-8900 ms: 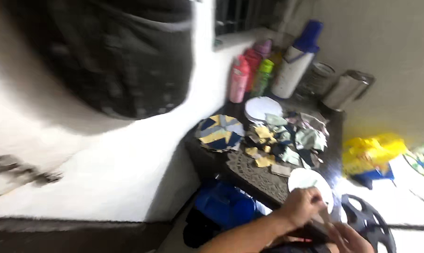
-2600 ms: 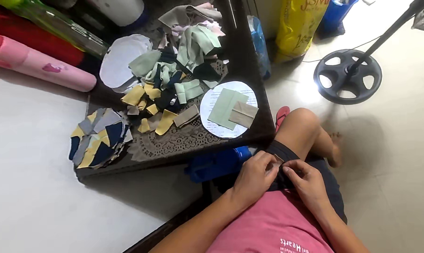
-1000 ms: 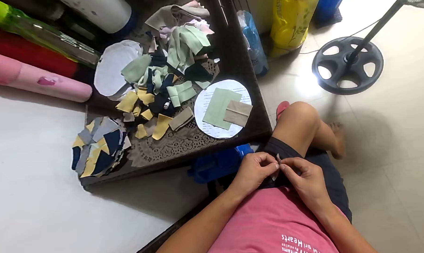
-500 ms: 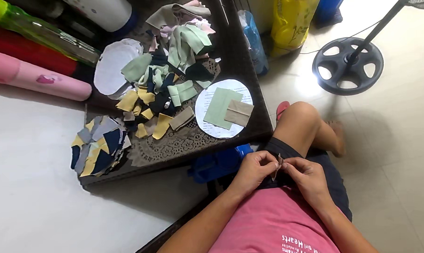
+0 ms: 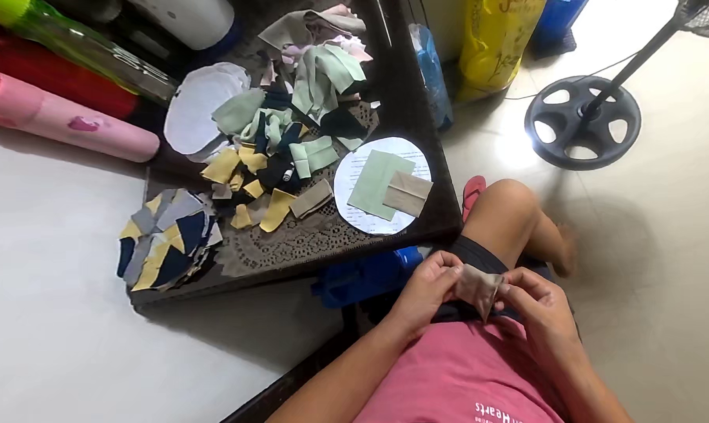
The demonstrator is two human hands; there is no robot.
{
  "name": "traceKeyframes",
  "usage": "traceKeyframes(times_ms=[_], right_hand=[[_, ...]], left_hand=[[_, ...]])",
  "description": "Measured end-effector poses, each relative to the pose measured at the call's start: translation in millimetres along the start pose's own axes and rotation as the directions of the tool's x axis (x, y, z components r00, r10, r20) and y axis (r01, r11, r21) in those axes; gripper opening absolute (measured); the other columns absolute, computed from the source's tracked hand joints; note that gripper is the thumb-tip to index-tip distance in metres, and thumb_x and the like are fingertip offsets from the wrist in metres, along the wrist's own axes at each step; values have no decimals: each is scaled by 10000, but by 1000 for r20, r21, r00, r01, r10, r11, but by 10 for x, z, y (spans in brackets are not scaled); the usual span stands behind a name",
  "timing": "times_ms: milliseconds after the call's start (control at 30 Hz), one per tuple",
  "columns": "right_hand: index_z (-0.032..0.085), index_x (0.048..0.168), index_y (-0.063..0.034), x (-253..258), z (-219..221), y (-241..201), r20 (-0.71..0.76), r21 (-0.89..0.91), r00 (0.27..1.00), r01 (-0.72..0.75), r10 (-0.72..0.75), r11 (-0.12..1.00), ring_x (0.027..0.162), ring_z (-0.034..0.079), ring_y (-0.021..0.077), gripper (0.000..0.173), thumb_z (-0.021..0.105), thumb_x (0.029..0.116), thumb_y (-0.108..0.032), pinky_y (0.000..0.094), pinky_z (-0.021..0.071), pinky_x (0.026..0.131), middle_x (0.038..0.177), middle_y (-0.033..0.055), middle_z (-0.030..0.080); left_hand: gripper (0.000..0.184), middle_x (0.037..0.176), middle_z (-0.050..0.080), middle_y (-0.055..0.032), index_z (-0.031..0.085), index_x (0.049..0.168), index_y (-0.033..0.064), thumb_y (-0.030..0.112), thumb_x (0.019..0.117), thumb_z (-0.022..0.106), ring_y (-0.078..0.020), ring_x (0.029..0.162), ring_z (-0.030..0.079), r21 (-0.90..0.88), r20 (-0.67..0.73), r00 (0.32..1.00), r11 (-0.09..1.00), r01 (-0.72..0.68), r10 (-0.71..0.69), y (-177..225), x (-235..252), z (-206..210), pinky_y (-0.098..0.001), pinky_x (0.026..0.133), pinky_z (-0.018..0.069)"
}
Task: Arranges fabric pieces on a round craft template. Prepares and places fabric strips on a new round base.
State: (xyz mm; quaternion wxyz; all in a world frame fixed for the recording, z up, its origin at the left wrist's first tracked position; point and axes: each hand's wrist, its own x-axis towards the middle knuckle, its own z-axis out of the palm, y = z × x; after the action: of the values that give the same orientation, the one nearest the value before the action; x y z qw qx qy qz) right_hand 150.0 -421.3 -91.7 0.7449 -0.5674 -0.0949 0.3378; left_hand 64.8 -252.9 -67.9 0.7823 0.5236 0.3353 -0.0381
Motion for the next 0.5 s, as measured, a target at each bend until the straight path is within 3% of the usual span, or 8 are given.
traceKeyframes(times_ms=[67,133,200,233,300,367,500], right_hand=[[705,880,-74,-10,37,-55,-1,-40,1000,10,-10,999,669,674,47,128,588,919,-39,212,582,631,764,-34,708],[704,882,-75,-15,85,-111,-8,-95,1000,16,-17,995,662,672,43,122,593,921,-42,204,577,622,757,-38,707],[709,887,-67,-27,143,-165,-14,-149,1000,24,-27,989,673,687,42,117,602,922,-35,205,592,633,760,-37,716],[714,889,-62,-34,169,-174,-12,-185,999,41,-44,982,679,687,34,109,614,920,-34,200,592,642,764,-39,718],[732,883,-66,-45,213,-168,0,-301,995,97,-102,949,705,657,-10,89,646,901,-64,156,558,651,791,-52,706],[756,862,-82,-47,246,-162,14,-416,987,152,-161,897,733,618,-37,86,679,880,-118,111,521,654,815,-51,665],[777,901,-90,-32,228,-168,33,-488,961,255,-274,835,779,596,-41,127,688,911,-181,109,502,680,840,-52,645]], left_hand=[[198,1068,683,-66,562,1211,-24,55,1032,531,-101,907,706,303,-21,971,927,-220,238,-44,-55,10,-266,808,610],[223,1109,686,-114,658,1141,-53,97,993,583,-91,992,685,565,45,837,677,-472,546,-105,-111,-10,-227,862,584],[220,1090,707,-134,694,1073,-28,149,957,632,-129,1039,683,633,165,729,495,-595,664,-91,-182,-9,-266,913,572],[263,1112,713,-133,691,1097,-19,189,937,666,-143,1075,682,633,207,731,481,-607,650,-77,-225,5,-291,943,568],[393,1144,717,-120,655,1190,-24,208,880,721,-134,1097,682,626,232,797,542,-561,557,-60,-289,56,-302,972,558],[388,1117,727,-91,617,1220,-26,112,867,698,-87,1043,701,573,204,860,655,-493,468,-58,-291,103,-268,927,579],[195,973,712,-24,640,1149,-17,0,983,539,-37,851,682,264,139,946,910,-321,293,-18,-233,102,-212,778,575]])
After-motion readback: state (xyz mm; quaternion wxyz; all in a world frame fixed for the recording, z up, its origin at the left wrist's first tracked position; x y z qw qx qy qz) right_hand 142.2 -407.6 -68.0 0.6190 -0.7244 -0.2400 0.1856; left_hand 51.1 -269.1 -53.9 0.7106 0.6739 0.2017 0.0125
